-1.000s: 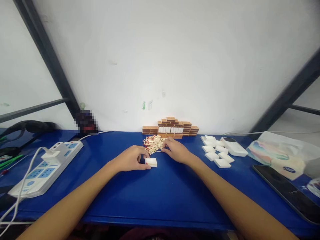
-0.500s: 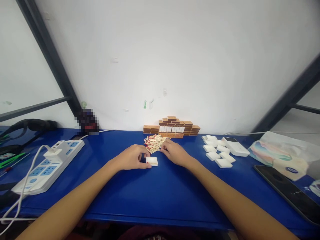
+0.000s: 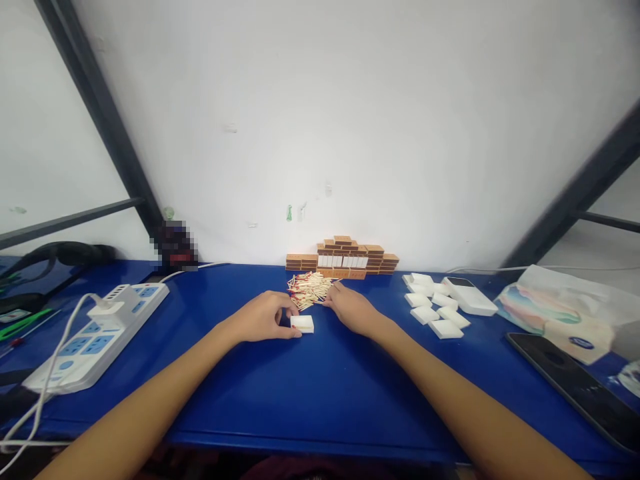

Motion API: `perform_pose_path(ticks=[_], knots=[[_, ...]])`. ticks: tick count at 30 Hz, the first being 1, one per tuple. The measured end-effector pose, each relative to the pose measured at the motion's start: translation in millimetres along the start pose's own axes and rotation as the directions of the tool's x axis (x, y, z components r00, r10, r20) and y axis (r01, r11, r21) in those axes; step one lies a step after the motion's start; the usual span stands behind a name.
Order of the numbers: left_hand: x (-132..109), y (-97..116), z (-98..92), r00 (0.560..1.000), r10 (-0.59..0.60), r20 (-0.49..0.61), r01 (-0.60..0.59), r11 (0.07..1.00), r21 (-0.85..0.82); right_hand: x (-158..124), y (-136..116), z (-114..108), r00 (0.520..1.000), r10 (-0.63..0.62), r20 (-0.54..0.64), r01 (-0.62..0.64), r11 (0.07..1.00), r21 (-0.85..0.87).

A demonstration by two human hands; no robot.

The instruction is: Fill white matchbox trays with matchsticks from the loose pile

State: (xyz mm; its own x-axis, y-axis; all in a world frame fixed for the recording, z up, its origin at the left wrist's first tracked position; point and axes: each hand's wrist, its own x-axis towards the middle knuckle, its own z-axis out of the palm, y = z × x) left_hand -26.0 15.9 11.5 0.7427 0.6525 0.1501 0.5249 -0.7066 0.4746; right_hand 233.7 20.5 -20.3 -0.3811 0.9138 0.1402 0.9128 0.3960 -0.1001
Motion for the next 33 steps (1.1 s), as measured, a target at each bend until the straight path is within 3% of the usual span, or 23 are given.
perform_pose_path(ticks=[4,7,14,20,22,25,28,33], knots=[[0.2,-0.8,1.1,1.0,-0.006,-0.009,0.006,1.0,0.019,-6.1,-3.0,-12.1,0.997,-0.027,-0.075,0.031,0.998,0.06],[0.2,-2.8,3.1,1.0,-0.006,-0.019,0.006,1.0,0.019,-12.6,-16.3,-18.3,0.993,-0.104,-0.048,0.11,0.985,0.136],[0.5,-2.8,4.9,1.0,0.021,-0.013,-0.02,0.999,0.046,-22.5,-50.7,-12.1,0.981,-0.189,0.045,0.191,0.981,-0.034],[0.0,0.1,4.4,1.0,0.014,-0.015,-0.014,0.999,0.041,-21.8,-41.9,-17.7,0.972,-0.225,-0.068,0.233,0.962,0.143],[-0.3,1.9,4.8,1.0,0.022,-0.017,-0.021,0.999,0.032,-17.4,-31.6,-19.7,0.973,-0.175,-0.149,0.203,0.959,0.197],[-0.4,5.1,5.9,1.0,0.017,-0.007,-0.017,1.0,0.023,-9.4,-13.4,-18.3,0.979,-0.011,-0.205,0.054,0.977,0.206],[-0.1,6.8,7.0,1.0,0.02,0.001,-0.02,0.999,0.029,-3.7,2.5,-10.9,0.985,0.092,-0.147,-0.063,0.98,0.188],[-0.1,3.7,7.3,1.0,0.024,-0.007,-0.023,0.999,0.028,-0.5,16.3,1.3,0.99,0.129,-0.048,-0.12,0.978,0.169]])
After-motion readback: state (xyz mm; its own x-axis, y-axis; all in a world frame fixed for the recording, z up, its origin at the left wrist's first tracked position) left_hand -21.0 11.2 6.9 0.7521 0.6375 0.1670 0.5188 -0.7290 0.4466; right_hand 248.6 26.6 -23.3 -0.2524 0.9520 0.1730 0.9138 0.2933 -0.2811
